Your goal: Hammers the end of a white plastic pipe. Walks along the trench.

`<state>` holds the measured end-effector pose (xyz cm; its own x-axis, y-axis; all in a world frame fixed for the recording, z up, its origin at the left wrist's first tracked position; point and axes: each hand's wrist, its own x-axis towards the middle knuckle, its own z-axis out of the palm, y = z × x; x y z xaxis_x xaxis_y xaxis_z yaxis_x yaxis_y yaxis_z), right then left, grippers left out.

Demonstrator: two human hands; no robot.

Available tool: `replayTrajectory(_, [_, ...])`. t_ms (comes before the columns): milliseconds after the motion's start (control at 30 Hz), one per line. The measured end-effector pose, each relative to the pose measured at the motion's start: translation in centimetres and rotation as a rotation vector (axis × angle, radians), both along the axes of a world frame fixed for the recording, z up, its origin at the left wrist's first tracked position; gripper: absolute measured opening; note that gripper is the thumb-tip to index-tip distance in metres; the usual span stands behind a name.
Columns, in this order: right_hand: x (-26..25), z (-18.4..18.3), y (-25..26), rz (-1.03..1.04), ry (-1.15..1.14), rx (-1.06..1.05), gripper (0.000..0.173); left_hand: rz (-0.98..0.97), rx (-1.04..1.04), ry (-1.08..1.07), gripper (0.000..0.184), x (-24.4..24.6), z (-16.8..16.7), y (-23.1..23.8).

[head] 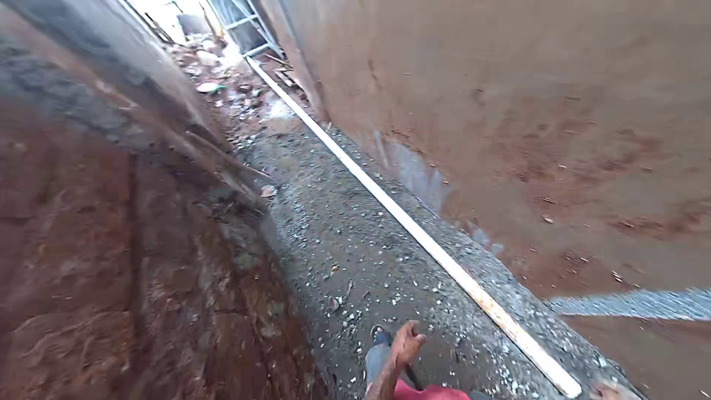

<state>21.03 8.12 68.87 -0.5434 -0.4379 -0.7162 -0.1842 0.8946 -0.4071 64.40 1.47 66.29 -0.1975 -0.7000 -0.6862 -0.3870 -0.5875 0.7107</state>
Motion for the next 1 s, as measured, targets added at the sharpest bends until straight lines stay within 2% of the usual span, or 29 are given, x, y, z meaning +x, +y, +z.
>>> replayTrajectory(67, [5.8, -2.0, -5.4, 0.094, -0.02, -0.035, 0.042, 0.151, -0.018, -0.03, 0.047, 7.7, -0.1, 0.2])
replayTrajectory(133, [13.7, -1.3, -10.2, 0.152, -0.048, -0.051, 0.038, 0.327, 0.057, -0.15, 0.047, 15.3, 0.8, 0.9])
replayTrajectory(233, [25.4, 3.3, -17.8, 0.367, -0.107, -0.141, 0.034, 0.542, 0.071, -0.28, 0.044, 25.0, 3.4, -0.9])
replayTrajectory(333, [33.0, 5.9, -22.4, 0.697, -0.076, -0.168, 0.035, 0.639, 0.033, -0.287, 0.042, 31.3, 4.5, -4.5])
replayTrajectory(400, [36.2, 4.9, -25.0, 0.83, -0.085, -0.108, 0.035, 0.709, -0.004, -0.245, 0.042, 34.0, 4.3, -8.4])
replayTrajectory(467, [37.7, 2.9, -27.1, 0.869, -0.106, -0.003, 0.035, 0.785, -0.029, -0.175, 0.041, 35.4, 4.3, -13.0])
replayTrajectory(600, [38.0, -2.2, -32.1, 0.733, -0.102, 0.183, 0.035, 0.869, -0.126, -0.024, 0.041, 38.6, 3.4, -23.2])
replayTrajectory(700, [38.7, -5.4, -37.9, 0.609, -0.068, 0.352, 0.032, 0.974, -0.139, 0.044, 0.04, 43.2, 1.7, -29.3])
replayTrajectory(767, [40.8, -6.4, -44.5, 0.576, -0.045, 0.407, 0.035, 1.06, -0.1, 0.017, 0.042, 47.2, 0.5, -31.6])
replayTrajectory(867, [49.5, -4.5, -57.7, 0.539, -0.061, 0.237, 0.035, 1.161, 0.112, -0.108, 0.042, 53.8, -0.9, -33.3])
replayTrajectory(933, [56.9, -2.3, -67.0, 0.671, -0.084, 0.147, 0.033, 1.283, 0.225, -0.178, 0.042, 57.3, -1.1, -33.4])
replayTrajectory(1000, [64.6, -0.9, -76.8, 0.908, -0.076, 0.116, 0.032, 1.419, 0.213, -0.194, 0.042, 59.6, -1.1, -33.8])
